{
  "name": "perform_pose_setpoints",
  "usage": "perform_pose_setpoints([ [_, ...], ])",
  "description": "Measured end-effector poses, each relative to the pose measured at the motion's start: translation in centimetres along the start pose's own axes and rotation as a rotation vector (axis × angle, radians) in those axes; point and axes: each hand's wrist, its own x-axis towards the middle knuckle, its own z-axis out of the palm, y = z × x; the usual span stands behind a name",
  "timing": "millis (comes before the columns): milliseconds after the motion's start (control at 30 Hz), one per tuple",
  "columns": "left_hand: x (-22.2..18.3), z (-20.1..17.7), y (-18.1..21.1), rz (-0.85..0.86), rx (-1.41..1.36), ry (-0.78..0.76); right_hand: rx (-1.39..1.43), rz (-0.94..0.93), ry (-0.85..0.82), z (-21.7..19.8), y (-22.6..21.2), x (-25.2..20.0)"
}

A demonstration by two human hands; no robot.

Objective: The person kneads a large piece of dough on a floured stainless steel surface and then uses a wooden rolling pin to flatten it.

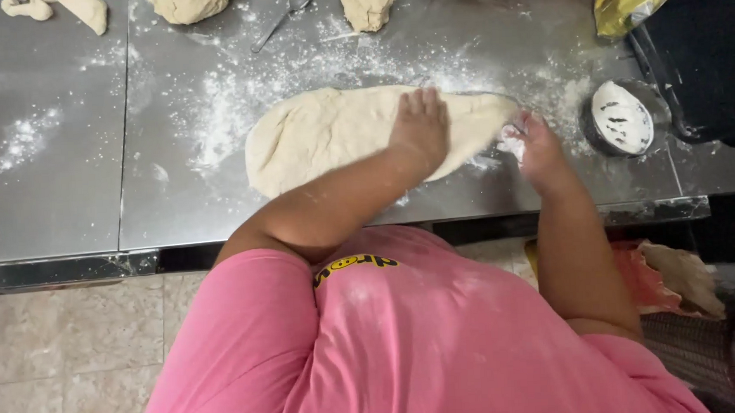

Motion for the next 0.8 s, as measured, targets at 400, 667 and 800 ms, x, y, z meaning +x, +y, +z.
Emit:
perform_pose_setpoints([
  [400, -9.4, 4.6, -16.0, 0.102, -0.171, 0.716, -0.985, -0.456, -0.086, 8.8, -13.5, -6.3],
  [667, -12.5, 7.6, -18.0, 0.098, -0.095, 0.454, -1.214, -0.516, -0.46, 9.5, -9.7, -6.0],
  [800, -10.7, 4.6, -17.7, -0.059, 0.012, -0.038, -0.791, -0.058, -0.524, 6.4, -15.2, -3.2],
])
